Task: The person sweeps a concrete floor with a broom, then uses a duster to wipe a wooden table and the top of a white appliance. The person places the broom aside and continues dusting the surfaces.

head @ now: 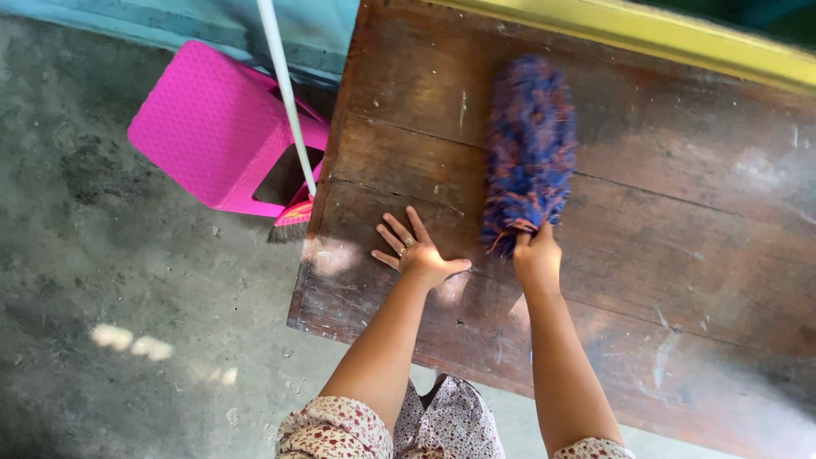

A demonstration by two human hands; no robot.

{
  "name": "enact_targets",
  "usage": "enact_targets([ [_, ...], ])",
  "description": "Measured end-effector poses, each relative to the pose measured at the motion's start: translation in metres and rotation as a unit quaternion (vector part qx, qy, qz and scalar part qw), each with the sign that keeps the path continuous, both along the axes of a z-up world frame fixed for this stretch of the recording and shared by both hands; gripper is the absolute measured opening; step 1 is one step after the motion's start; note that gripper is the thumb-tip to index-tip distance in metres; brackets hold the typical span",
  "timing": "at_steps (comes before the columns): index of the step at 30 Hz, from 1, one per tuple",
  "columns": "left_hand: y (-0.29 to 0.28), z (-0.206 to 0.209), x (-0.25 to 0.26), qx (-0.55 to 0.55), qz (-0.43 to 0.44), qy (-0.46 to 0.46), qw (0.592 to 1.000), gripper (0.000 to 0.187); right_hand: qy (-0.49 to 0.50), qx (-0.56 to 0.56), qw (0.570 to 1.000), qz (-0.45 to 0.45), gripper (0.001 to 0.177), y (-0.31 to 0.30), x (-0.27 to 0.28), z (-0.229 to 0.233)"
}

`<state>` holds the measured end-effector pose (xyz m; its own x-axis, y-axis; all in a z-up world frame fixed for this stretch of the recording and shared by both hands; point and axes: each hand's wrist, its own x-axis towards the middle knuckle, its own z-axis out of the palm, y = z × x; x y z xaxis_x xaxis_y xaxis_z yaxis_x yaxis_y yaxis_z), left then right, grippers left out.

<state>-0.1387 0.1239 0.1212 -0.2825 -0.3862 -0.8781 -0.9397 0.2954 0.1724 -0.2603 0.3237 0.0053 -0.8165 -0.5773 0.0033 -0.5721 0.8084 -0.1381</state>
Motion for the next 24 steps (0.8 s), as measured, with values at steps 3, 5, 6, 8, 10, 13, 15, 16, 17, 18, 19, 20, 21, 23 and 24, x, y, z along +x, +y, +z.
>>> enact_targets([
  [3,0.001,-0.004,0.0,-0.008,-0.001,0.004,1.0,0.155,-0.252,-0.105,0.927,-0.256,0.024,-0.005,-0.004,0.02],
  [5,0.001,-0.004,0.0,-0.013,-0.002,0.0,1.0,0.156,-0.314,-0.152,0.892,-0.287,0.022,-0.015,0.003,0.039],
  [6,0.001,-0.003,-0.001,-0.012,-0.004,0.001,1.0,0.156,-0.312,-0.152,0.892,-0.289,0.022,-0.013,0.011,0.033],
  [8,0.001,0.002,-0.001,-0.017,0.011,0.01,1.0,0.154,-0.323,-0.129,0.904,-0.248,0.022,-0.007,0.03,0.02],
  [10,0.004,-0.013,0.0,-0.022,0.009,0.011,1.0,0.153,-0.33,-0.112,0.902,-0.254,0.022,-0.002,0.038,0.019],
  [13,0.003,-0.009,0.0,-0.023,0.011,0.013,1.0,0.154,-0.339,-0.101,0.896,-0.269,0.022,0.008,0.035,0.007],
  [15,0.002,-0.004,0.0,-0.019,0.013,0.015,1.0,0.155,-0.34,-0.107,0.892,-0.28,0.022,0.012,0.026,0.001],
  [16,0.002,-0.005,0.0,-0.018,0.012,0.014,1.0,0.156,-0.342,-0.136,0.878,-0.305,0.021,0.011,0.022,0.0],
  [17,0.003,-0.006,0.0,-0.017,0.013,0.013,1.0,0.158,-0.344,-0.164,0.864,-0.329,0.02,0.011,0.017,-0.001],
  [18,0.003,-0.005,0.001,-0.016,0.013,0.013,1.0,0.158,-0.344,-0.164,0.864,-0.329,0.02,0.012,0.022,-0.002],
  [19,0.003,-0.004,0.0,-0.016,0.015,0.014,1.0,0.158,-0.309,-0.156,0.887,-0.307,0.022,0.012,0.025,-0.003],
  [20,0.002,-0.004,0.0,-0.016,0.016,0.014,1.0,0.158,-0.274,-0.147,0.907,-0.283,0.025,0.012,0.028,-0.003],
  [21,0.003,-0.002,0.0,-0.017,0.017,0.015,1.0,0.158,-0.274,-0.148,0.907,-0.283,0.025,0.013,0.033,-0.005],
  [23,0.003,0.001,0.0,-0.015,0.019,0.019,1.0,0.155,-0.317,-0.141,0.898,-0.271,0.026,0.014,0.045,-0.007],
  [24,0.004,-0.009,0.0,-0.016,0.019,0.019,1.0,0.155,-0.317,-0.142,0.898,-0.27,0.026,0.012,0.05,0.005],
])
